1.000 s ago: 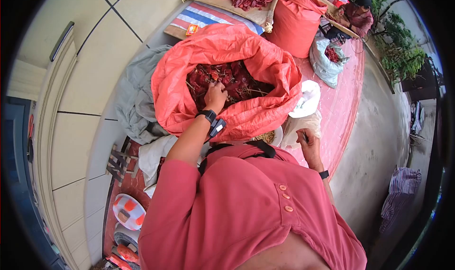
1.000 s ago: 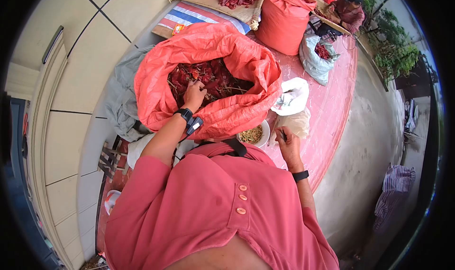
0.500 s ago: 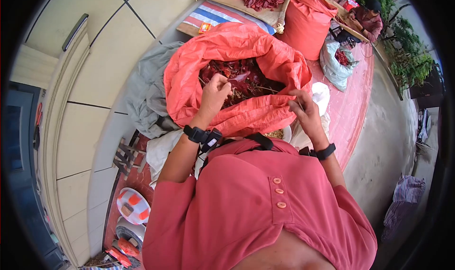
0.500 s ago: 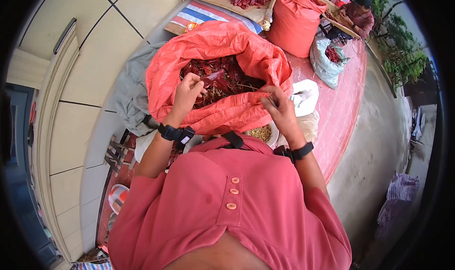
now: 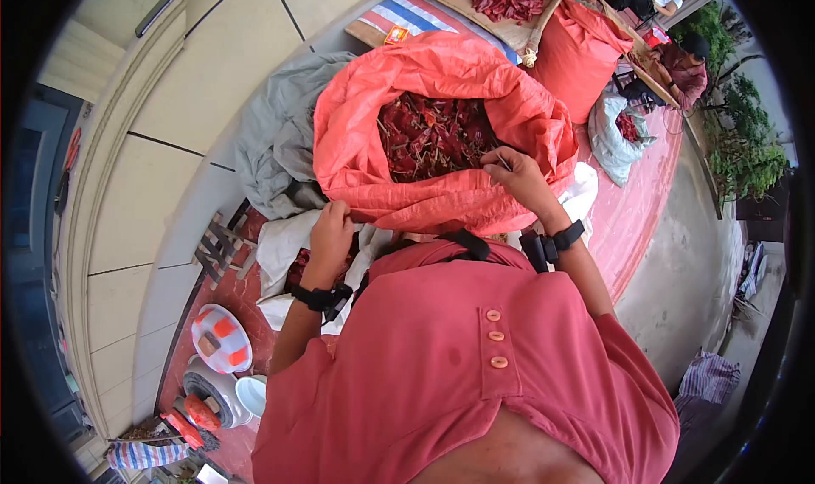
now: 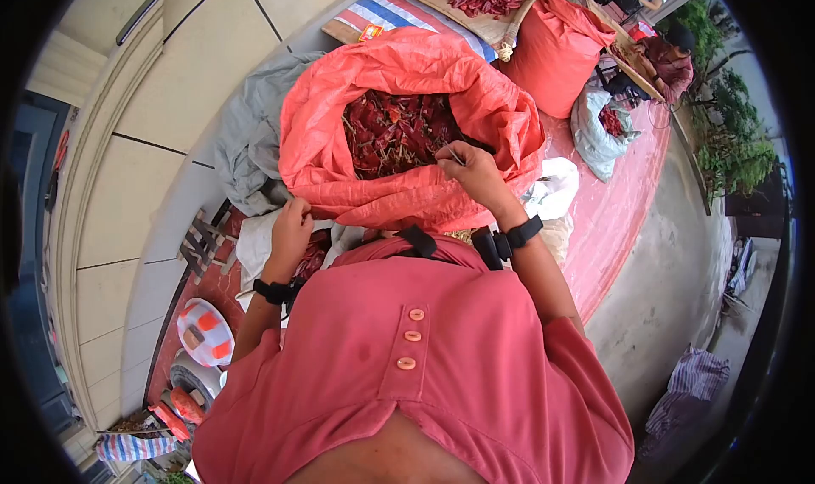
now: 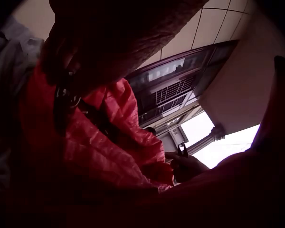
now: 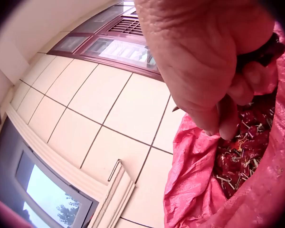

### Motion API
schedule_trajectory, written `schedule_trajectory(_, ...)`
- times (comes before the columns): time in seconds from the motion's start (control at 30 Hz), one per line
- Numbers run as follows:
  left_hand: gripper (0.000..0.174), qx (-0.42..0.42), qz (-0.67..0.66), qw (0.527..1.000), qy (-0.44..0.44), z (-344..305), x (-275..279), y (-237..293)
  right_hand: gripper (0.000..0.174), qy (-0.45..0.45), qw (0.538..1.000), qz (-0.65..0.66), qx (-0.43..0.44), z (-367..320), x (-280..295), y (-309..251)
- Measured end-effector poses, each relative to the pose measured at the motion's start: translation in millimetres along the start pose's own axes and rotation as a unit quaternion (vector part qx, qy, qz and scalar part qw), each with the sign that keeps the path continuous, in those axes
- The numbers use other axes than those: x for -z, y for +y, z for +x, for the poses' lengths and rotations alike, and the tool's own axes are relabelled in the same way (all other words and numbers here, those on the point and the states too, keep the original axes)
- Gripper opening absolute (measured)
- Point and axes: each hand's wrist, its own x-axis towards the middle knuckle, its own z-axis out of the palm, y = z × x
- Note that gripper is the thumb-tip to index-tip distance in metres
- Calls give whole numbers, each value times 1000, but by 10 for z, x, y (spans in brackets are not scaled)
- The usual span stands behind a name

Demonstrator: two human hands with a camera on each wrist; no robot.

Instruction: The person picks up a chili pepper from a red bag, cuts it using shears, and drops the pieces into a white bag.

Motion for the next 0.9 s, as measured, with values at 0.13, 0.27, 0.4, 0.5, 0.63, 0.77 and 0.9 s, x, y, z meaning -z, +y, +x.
schedule_trajectory(0.13, 13, 119, 38, 990, -57, -630, -111, -643, 15, 2, 999, 13, -35, -268, 20, 58)
schedule_trajectory(0.27, 13, 124, 31, 986, -105, -1065, -331, -1142, 13, 32, 992, 115, -34, -346, 37, 347)
schedule_trajectory(0.4, 17, 187, 158, 961, -125, -1263, -617, -1360, 12, 36, 992, 108, -48, -428, 72, 457)
schedule_trajectory(0.5, 16, 114, 123, 965, -202, -976, -522, -995, 13, 65, 989, 122, -54, -540, 85, 441)
schedule_trajectory(0.63, 16, 38, -161, 966, -201, 8, -90, 261, 14, 88, 989, 86, -78, -653, 109, 361)
schedule_trajectory(0.77, 14, -115, -79, 981, -137, 744, -438, 450, 14, 84, 989, 90, -84, -678, 69, 406)
schedule_trajectory(0.9, 19, -138, 1, 984, -115, 1239, -1295, 90, 14, 80, 991, 84, -69, -719, 59, 415)
